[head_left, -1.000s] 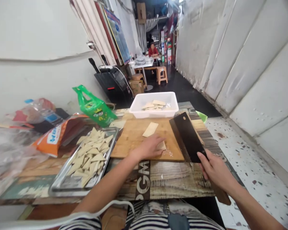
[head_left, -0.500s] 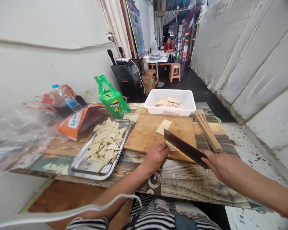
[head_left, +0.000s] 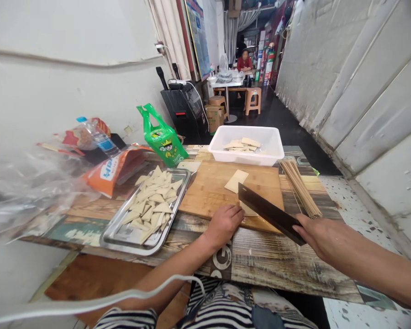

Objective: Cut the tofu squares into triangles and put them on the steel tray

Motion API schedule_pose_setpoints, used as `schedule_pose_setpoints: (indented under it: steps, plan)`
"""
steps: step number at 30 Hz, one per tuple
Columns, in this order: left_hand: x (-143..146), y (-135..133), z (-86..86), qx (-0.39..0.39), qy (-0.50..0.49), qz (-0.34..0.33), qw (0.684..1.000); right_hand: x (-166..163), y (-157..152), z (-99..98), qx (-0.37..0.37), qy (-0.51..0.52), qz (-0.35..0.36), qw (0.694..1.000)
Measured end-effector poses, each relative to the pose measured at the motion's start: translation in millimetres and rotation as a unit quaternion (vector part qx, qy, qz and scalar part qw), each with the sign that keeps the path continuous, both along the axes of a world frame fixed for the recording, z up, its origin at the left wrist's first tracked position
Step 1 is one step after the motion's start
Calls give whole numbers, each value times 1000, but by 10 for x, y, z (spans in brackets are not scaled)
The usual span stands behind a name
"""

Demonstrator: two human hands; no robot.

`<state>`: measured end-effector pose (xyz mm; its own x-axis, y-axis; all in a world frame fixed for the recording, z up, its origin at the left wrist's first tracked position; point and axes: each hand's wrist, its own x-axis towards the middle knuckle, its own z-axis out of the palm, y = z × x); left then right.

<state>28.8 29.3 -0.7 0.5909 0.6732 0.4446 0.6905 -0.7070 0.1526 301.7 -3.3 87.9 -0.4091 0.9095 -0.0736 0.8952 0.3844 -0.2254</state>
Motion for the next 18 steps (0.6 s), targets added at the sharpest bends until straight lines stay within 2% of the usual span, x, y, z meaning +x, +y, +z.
schedule_pose_setpoints:
  steps: [5,8,13,16,18]
  plan:
    - [-6,-1,-18,21,-2,-6,1000,-91,67,122,-52,-15,10,999]
    - [-11,-4,-43,30,0,-9,999,-150,96,118,-72,-42,-5,996]
    - [-11,-17,-29,9,9,4,1000,-56,19,-70,-10,-10,-21,1000]
    - [4,17,84,-25,36,10,999,37,-40,-92,49,46,-72,995]
    - [34,77,201,-40,74,-8,996,59,-61,-40,59,89,-109,988]
